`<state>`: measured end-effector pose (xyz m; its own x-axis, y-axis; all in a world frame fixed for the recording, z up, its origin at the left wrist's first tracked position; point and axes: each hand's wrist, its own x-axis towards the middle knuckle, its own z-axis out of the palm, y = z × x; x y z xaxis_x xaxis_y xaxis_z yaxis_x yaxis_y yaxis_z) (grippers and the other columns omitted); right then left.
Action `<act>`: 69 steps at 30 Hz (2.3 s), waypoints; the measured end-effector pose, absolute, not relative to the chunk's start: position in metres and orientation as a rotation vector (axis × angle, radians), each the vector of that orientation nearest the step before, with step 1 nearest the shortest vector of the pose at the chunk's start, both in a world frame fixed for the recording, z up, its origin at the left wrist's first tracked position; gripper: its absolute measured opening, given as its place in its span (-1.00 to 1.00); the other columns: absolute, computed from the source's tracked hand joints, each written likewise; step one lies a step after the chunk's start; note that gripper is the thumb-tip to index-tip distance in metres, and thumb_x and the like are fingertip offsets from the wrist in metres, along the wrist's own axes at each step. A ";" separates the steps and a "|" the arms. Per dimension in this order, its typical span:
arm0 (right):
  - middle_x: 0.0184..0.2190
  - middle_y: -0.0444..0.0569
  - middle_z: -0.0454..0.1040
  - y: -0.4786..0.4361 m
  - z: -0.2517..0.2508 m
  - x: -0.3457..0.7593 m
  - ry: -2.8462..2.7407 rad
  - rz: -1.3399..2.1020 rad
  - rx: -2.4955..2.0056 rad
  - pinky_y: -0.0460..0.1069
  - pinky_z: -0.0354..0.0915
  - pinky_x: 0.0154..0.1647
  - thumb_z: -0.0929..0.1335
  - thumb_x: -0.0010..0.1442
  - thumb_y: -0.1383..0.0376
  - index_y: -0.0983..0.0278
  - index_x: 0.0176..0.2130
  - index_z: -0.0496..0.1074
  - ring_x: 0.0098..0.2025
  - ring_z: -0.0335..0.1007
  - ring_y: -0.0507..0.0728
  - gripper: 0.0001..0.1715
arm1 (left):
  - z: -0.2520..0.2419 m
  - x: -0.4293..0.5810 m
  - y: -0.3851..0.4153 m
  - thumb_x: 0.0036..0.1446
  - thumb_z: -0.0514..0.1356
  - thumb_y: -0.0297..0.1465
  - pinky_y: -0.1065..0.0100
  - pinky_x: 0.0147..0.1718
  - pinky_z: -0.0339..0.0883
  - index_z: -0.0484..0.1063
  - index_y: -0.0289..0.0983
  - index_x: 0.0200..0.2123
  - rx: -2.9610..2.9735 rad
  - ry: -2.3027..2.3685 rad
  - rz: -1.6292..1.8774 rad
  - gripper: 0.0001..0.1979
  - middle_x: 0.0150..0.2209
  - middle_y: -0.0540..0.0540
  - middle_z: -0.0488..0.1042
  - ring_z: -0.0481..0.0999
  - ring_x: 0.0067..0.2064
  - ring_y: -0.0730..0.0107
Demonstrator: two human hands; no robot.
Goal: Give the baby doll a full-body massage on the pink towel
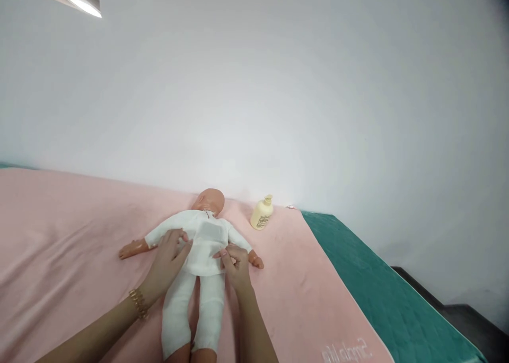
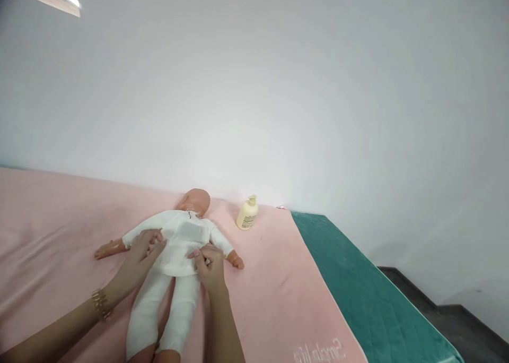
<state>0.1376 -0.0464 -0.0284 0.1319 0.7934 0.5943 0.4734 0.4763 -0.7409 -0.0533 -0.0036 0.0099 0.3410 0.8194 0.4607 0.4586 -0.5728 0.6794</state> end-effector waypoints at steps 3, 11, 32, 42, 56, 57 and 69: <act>-0.75 -0.15 0.24 -0.047 -0.027 0.139 -1.593 0.386 -1.163 0.00 0.19 -0.45 0.22 0.32 -0.02 0.22 -0.60 0.52 -0.61 0.15 0.05 -0.36 | 0.027 -0.057 -0.001 0.33 -0.06 -0.18 0.19 -0.16 0.30 0.34 -0.23 -0.30 2.336 0.878 0.911 -0.69 -0.24 -0.11 0.43 0.37 -0.18 0.19; -0.58 -0.11 0.34 -0.048 -0.023 0.129 -1.785 0.217 -1.105 0.03 0.25 -0.31 0.25 0.34 0.11 0.21 -0.64 0.41 -0.49 0.25 0.06 -0.43 | 0.018 -0.059 0.005 0.30 0.07 -0.19 0.18 -0.11 0.32 0.47 -0.21 -0.23 2.654 0.600 0.465 -0.73 -0.20 -0.09 0.48 0.42 -0.12 0.13; -0.44 -0.09 0.40 -0.042 -0.031 0.131 -1.651 0.734 -1.316 -0.02 0.27 -0.25 0.33 0.30 0.10 0.15 -0.40 0.66 -0.33 0.35 0.07 -0.62 | -0.002 -0.071 0.025 0.22 0.19 -0.21 0.22 -0.12 0.33 0.49 -0.21 -0.22 2.582 0.527 0.420 -0.79 -0.19 -0.10 0.52 0.44 -0.09 0.13; -0.34 -0.04 0.36 -0.039 -0.035 0.131 -1.457 0.662 -1.306 0.01 0.24 -0.20 0.33 0.30 0.10 0.11 -0.30 0.67 -0.23 0.31 0.12 -0.67 | -0.002 -0.082 0.045 0.32 0.06 -0.21 0.18 0.13 0.18 0.50 -0.20 -0.19 2.519 0.512 0.591 -0.73 -0.09 -0.05 0.51 0.44 0.00 0.23; -0.19 -0.03 0.40 -0.033 -0.040 0.133 -1.357 0.684 -1.289 0.00 0.29 -0.08 0.28 0.32 0.03 0.13 -0.21 0.65 -0.10 0.36 0.12 -0.60 | -0.023 -0.072 0.049 0.34 0.02 -0.19 0.12 0.19 0.12 0.49 -0.19 -0.21 2.244 0.637 0.857 -0.70 -0.14 -0.04 0.56 0.46 -0.02 0.25; -0.19 -0.03 0.40 -0.032 -0.041 0.133 -1.366 0.668 -1.288 0.01 0.28 -0.05 0.28 0.32 0.04 0.13 -0.22 0.65 -0.09 0.36 0.12 -0.60 | -0.025 -0.071 0.049 0.34 0.02 -0.19 0.12 0.18 0.13 0.49 -0.19 -0.19 2.236 0.634 0.864 -0.70 -0.11 -0.04 0.56 0.44 0.01 0.24; -0.43 -0.05 0.44 -0.010 -0.041 0.133 -1.336 0.670 -1.358 0.02 0.26 -0.15 0.32 0.23 0.09 0.21 -0.43 0.65 -0.27 0.39 0.13 -0.60 | -0.031 -0.061 0.060 0.30 0.02 -0.13 0.18 -0.05 0.29 0.53 -0.21 -0.30 2.199 0.655 0.807 -0.62 -0.24 -0.08 0.58 0.49 -0.14 0.18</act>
<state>0.1333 -0.0098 -0.0414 0.2142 0.9370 0.2761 0.3389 0.1938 -0.9207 -0.0611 0.0602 -0.0309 0.6789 0.6442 0.3524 0.2117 -0.6312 0.7462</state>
